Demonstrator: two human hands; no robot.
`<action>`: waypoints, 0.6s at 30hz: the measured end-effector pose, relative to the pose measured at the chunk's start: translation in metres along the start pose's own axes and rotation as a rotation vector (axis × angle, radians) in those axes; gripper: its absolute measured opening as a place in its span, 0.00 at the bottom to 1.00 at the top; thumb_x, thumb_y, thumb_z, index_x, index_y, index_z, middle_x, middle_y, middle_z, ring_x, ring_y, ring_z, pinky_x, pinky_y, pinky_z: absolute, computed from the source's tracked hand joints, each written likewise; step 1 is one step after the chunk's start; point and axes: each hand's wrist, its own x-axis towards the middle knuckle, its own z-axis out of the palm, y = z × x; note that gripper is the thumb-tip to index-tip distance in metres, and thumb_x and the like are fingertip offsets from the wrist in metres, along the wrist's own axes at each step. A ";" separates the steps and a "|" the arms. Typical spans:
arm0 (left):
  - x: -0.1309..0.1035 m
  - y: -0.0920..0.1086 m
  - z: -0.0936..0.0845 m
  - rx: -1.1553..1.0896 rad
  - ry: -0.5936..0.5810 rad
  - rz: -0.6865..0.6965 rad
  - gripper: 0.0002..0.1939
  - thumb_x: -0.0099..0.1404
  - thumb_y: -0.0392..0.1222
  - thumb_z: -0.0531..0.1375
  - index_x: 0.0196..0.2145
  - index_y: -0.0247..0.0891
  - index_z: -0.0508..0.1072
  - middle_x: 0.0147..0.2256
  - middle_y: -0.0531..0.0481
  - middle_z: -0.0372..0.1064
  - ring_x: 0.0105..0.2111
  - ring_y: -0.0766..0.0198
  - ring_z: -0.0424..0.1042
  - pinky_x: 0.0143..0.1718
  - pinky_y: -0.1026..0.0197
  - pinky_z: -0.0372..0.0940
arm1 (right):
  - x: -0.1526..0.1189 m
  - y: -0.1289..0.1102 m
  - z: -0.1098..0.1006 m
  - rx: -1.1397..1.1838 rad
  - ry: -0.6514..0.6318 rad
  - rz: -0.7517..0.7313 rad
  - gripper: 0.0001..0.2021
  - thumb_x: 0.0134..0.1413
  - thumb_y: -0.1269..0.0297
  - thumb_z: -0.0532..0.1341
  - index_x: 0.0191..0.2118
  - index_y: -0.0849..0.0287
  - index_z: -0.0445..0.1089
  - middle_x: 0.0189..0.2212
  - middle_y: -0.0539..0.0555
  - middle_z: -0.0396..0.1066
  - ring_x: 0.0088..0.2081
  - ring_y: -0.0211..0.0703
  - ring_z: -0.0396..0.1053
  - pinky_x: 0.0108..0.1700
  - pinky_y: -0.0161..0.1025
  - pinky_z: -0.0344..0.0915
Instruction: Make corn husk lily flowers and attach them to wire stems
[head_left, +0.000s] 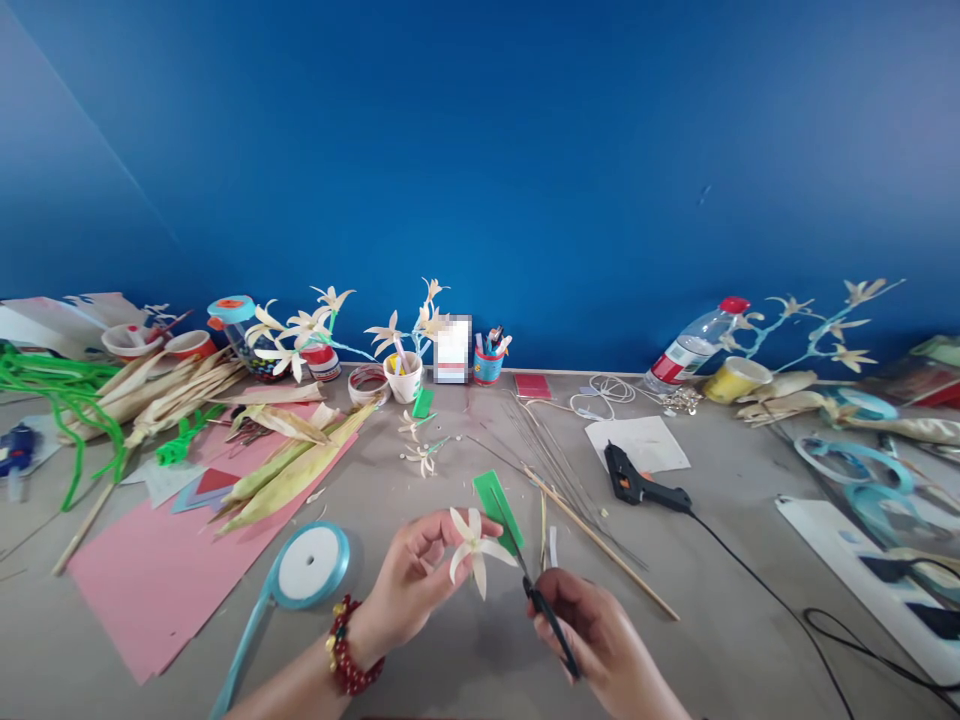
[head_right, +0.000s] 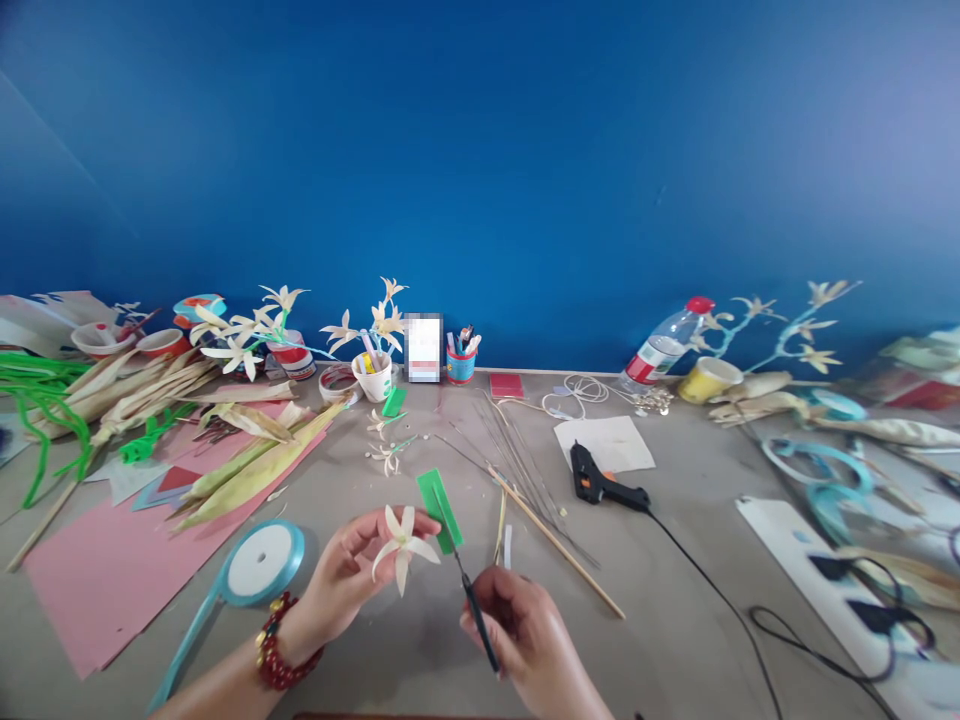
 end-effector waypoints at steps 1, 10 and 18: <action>0.000 0.000 0.000 -0.003 -0.001 0.001 0.11 0.63 0.47 0.61 0.36 0.36 0.75 0.46 0.38 0.75 0.48 0.48 0.71 0.47 0.54 0.63 | 0.000 0.000 0.001 0.004 0.002 0.014 0.23 0.53 0.40 0.58 0.27 0.59 0.61 0.20 0.47 0.58 0.18 0.31 0.50 0.18 0.30 0.49; 0.000 0.000 0.002 0.012 -0.044 0.000 0.08 0.63 0.44 0.61 0.31 0.36 0.71 0.44 0.40 0.76 0.45 0.52 0.73 0.47 0.55 0.63 | 0.003 -0.009 0.004 0.065 0.024 0.021 0.23 0.51 0.41 0.60 0.26 0.58 0.60 0.22 0.48 0.58 0.21 0.32 0.50 0.18 0.28 0.51; 0.000 -0.005 0.003 -0.011 -0.031 -0.009 0.07 0.63 0.42 0.61 0.30 0.37 0.70 0.42 0.41 0.76 0.48 0.51 0.72 0.47 0.56 0.63 | 0.005 -0.009 0.010 0.142 0.037 0.087 0.23 0.49 0.40 0.61 0.26 0.58 0.60 0.20 0.45 0.54 0.19 0.30 0.49 0.17 0.28 0.52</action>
